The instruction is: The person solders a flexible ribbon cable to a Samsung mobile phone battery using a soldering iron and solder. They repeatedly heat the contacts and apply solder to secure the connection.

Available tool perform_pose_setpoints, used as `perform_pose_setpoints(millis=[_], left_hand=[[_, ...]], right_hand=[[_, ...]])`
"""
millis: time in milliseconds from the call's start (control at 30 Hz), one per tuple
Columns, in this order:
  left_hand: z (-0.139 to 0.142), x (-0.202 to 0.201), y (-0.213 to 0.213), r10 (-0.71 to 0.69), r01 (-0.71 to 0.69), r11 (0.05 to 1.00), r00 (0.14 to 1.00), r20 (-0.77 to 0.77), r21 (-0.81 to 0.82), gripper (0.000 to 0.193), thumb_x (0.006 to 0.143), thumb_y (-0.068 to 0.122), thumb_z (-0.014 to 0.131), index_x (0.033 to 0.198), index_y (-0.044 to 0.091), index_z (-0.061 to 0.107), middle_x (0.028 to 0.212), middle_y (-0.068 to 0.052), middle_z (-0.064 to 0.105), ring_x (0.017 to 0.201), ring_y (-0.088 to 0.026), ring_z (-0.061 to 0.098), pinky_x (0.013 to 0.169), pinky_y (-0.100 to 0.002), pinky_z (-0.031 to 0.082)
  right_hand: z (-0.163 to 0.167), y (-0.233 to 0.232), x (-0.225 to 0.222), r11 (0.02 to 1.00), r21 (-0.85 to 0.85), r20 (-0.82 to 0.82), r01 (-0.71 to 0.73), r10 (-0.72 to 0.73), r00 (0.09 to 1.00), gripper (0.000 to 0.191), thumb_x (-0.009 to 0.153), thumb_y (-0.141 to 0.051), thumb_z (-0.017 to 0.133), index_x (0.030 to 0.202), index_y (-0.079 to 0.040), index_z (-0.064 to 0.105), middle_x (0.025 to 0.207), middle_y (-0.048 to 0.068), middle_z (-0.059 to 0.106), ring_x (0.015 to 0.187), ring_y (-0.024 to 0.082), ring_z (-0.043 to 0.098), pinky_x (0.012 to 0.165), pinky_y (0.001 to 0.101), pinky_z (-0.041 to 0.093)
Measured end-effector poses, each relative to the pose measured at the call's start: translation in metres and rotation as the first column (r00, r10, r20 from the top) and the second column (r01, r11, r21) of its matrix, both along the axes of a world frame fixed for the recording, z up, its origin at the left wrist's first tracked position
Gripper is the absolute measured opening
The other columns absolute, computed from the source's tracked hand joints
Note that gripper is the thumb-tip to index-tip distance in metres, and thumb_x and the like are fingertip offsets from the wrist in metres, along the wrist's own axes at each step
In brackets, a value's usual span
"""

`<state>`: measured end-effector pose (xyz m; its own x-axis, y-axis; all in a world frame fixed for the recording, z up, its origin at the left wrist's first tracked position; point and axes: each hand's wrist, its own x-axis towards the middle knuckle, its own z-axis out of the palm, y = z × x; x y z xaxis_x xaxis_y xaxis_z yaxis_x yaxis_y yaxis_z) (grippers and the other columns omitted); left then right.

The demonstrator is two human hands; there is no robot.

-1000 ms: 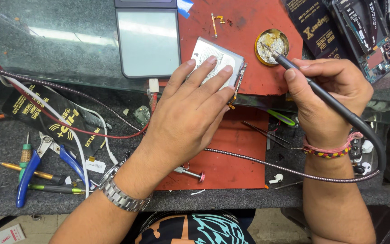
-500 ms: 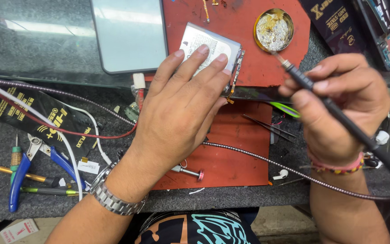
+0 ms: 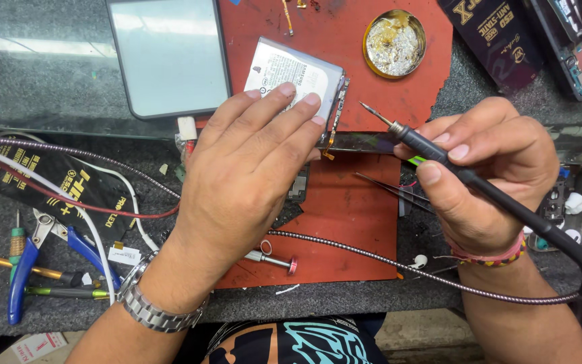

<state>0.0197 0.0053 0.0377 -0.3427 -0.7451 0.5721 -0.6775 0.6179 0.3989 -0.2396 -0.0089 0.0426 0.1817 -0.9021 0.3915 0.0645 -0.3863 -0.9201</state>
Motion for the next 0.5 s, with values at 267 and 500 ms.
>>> perform_pose_setpoints(millis=[267, 500], left_hand=[[0.0042, 0.0028, -0.0024, -0.033, 0.034, 0.999, 0.999, -0.02, 0.026, 0.026, 0.1, 0.006, 0.072, 0.126, 0.002, 0.068, 0.135, -0.009, 0.069, 0.133, -0.028, 0.062, 0.114, -0.046, 0.049], [0.0039, -0.0032, -0.0065, 0.078, -0.105, 0.989, 0.968, 0.239, 0.102, 0.079, 0.084, 0.031, 0.082, 0.149, -0.002, 0.051, 0.16, -0.026, 0.039, 0.151, -0.042, 0.031, 0.125, -0.059, 0.015]], right_hand=[[-0.0071, -0.0019, -0.0025, 1.0, 0.009, 0.094, -0.001, 0.0, 0.996, 0.021, 0.096, 0.004, 0.073, 0.106, -0.005, 0.057, 0.101, 0.007, 0.059, 0.093, 0.022, 0.074, 0.093, 0.0369, 0.067], [-0.0074, -0.0062, -0.0018, 1.0, -0.012, 0.089, -0.012, 0.013, 0.996, 0.019, 0.093, 0.004, 0.072, 0.104, -0.005, 0.059, 0.104, 0.008, 0.06, 0.094, 0.021, 0.074, 0.092, 0.0366, 0.067]])
